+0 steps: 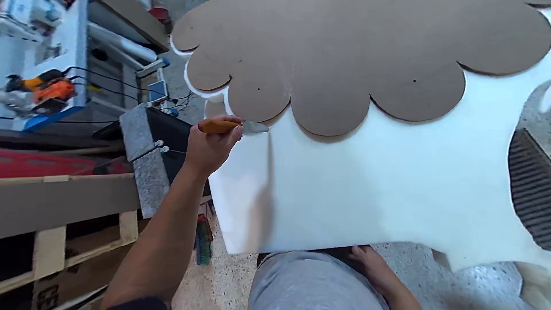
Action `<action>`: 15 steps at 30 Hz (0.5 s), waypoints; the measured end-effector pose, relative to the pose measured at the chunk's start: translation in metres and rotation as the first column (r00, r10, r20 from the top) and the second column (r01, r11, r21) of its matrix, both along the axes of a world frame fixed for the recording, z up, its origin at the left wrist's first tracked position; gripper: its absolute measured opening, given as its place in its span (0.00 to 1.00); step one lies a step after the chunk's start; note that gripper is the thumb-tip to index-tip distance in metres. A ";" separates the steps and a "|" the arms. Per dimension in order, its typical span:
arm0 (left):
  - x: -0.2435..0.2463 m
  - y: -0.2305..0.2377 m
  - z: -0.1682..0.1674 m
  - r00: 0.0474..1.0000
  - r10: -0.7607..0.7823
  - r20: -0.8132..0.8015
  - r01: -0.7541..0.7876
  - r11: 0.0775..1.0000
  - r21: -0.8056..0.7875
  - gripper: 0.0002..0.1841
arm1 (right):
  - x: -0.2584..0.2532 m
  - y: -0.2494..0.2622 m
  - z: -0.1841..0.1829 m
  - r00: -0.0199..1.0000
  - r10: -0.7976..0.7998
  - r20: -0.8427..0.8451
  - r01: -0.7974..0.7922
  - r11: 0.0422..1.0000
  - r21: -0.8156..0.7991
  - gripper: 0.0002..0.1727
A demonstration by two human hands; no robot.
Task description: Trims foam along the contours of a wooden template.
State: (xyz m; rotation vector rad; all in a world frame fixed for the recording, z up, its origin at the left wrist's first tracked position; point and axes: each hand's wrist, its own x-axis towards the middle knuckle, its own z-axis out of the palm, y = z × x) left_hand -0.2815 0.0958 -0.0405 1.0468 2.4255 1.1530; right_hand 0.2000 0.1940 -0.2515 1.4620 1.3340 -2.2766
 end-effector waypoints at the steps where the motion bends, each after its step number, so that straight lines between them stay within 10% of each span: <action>1: -0.010 0.000 -0.004 1.000 -0.030 -0.009 0.030 1.000 -0.009 0.12 | -0.021 -0.020 -0.007 0.972 -0.230 -0.053 0.228 0.973 -0.040 0.42; 4: -0.027 -0.001 -0.007 0.992 -0.123 -0.030 0.124 0.992 0.019 0.12 | -0.054 -0.054 -0.004 0.748 -0.656 -0.099 0.636 0.752 -0.174 0.35; 15: -0.040 0.018 0.010 0.772 -0.538 -0.338 0.535 0.838 -0.112 0.11 | -0.046 -0.061 0.072 0.649 -0.715 -0.261 0.691 0.697 -0.192 0.33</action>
